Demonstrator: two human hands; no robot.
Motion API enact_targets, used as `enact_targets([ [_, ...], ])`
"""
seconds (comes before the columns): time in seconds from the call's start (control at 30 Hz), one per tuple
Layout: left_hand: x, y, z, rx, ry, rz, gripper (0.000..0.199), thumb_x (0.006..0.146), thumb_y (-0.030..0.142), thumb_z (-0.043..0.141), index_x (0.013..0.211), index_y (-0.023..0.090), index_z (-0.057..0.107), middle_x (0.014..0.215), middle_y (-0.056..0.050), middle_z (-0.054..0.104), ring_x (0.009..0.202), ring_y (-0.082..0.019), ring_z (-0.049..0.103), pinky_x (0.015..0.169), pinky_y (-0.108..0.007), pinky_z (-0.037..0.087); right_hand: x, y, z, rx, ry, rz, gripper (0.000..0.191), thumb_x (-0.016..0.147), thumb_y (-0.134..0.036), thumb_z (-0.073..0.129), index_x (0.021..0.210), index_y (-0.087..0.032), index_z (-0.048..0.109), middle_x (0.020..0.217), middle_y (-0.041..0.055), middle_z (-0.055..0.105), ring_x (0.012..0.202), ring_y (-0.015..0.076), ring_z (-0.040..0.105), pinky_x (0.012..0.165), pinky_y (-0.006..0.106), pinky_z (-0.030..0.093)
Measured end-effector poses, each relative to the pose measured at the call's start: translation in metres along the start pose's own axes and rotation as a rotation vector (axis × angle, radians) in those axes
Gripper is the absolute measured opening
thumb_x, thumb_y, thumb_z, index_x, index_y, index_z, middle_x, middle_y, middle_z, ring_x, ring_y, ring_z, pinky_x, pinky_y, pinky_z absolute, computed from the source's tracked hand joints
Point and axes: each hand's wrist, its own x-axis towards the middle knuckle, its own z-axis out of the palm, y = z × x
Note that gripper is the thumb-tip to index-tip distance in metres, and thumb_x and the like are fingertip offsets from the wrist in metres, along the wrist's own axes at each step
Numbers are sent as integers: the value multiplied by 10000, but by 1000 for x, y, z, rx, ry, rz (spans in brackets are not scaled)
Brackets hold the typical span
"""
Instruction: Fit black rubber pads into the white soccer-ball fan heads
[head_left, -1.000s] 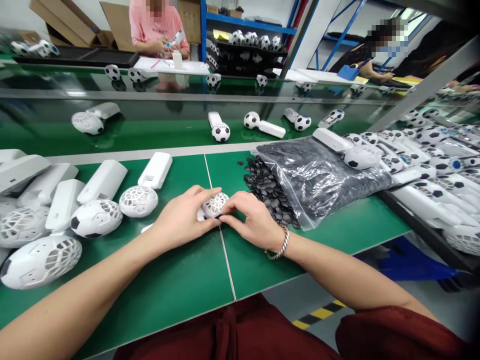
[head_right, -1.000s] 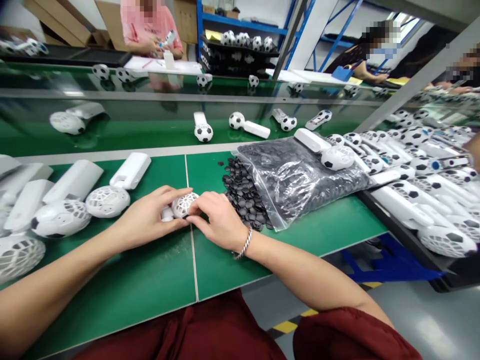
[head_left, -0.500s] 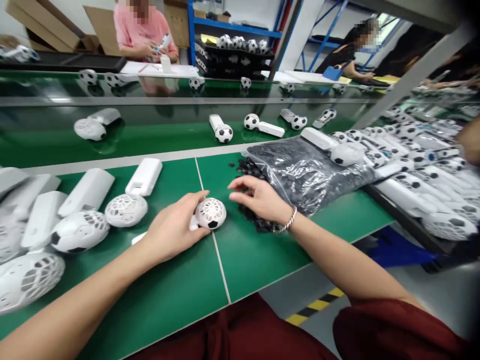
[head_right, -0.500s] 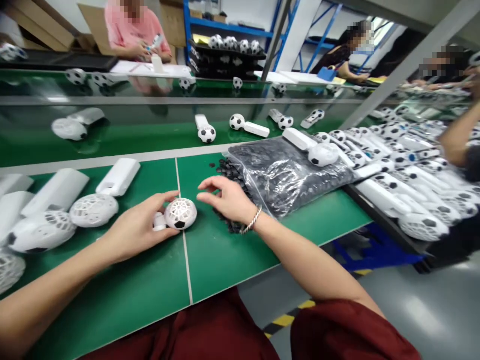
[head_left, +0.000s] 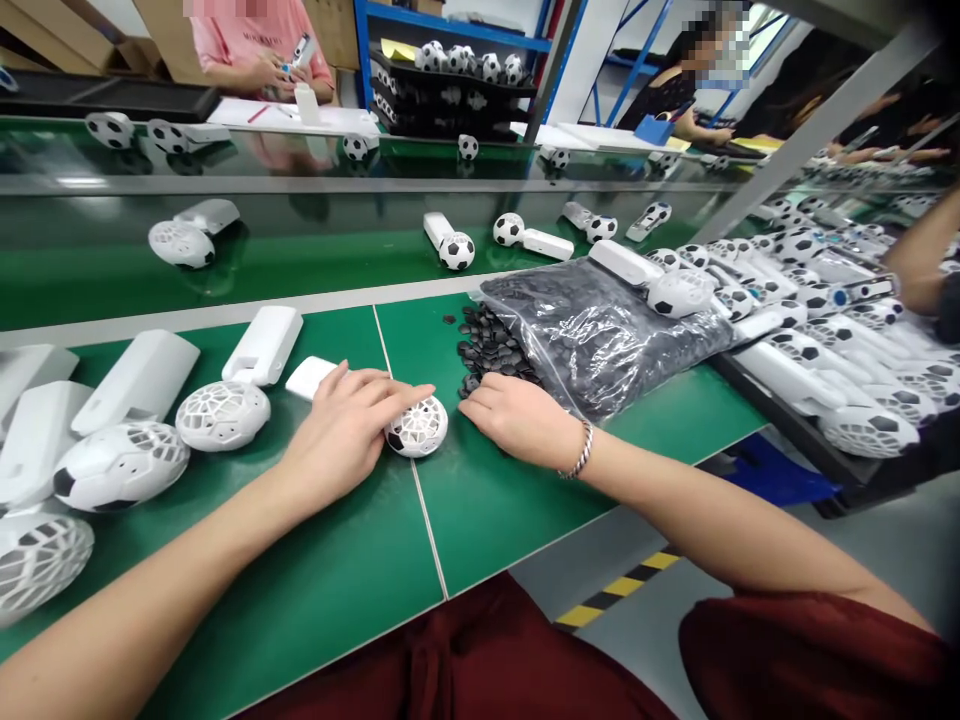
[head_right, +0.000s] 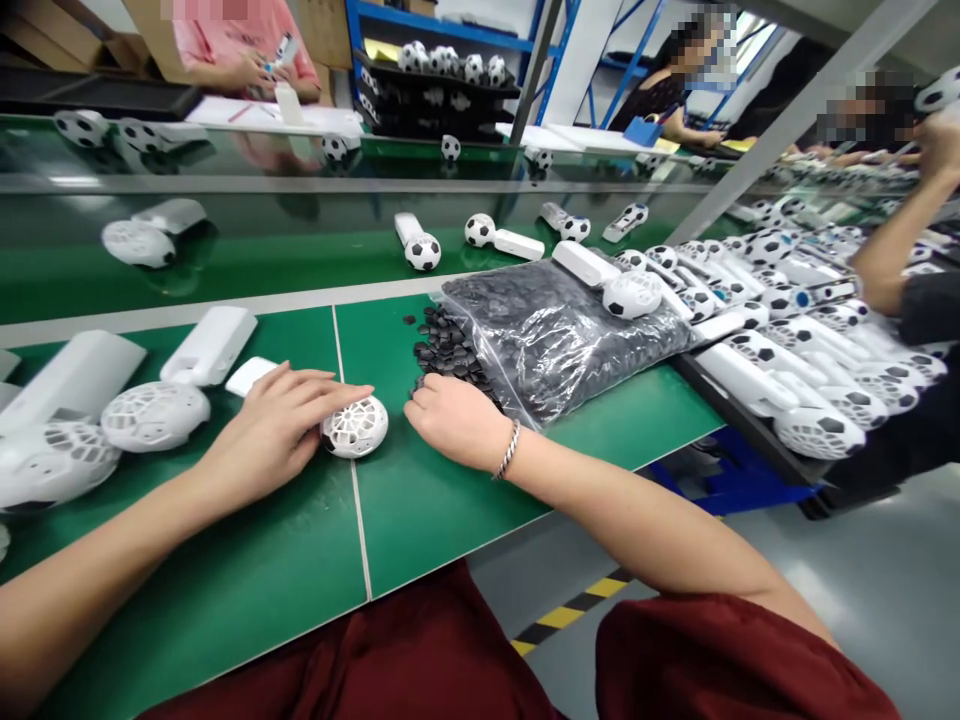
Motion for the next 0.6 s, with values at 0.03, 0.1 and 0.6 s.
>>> enact_targets([
  [0.03, 0, -1, 0, 7, 2, 1, 577, 763, 22, 345, 1259, 295, 456, 1175, -23, 583, 1126, -241, 433, 1012, -540, 215, 0, 0, 1, -8, 8, 3, 285, 867, -56, 357, 821, -93, 637, 740, 120, 611, 708, 196, 499, 670, 335, 418],
  [0.1, 1, -3, -1, 7, -2, 1, 569, 776, 24, 339, 1249, 312, 468, 1193, -11, 574, 1142, -252, 415, 1011, -556, 197, -1, 0, 2, 55, 62, 35, 269, 870, -60, 357, 886, -92, 624, 758, 116, 614, 723, 195, 505, 685, 341, 424],
  [0.6, -1, -6, -8, -185, -115, -44, 742, 667, 540, 618, 1306, 241, 389, 1289, -71, 481, 1278, -341, 244, 1039, -583, 49, 7, -40, -3, 827, 468, 79, 23, 766, -218, 639, 763, -208, 659, 906, 34, 554, 902, 145, 536, 827, 323, 462],
])
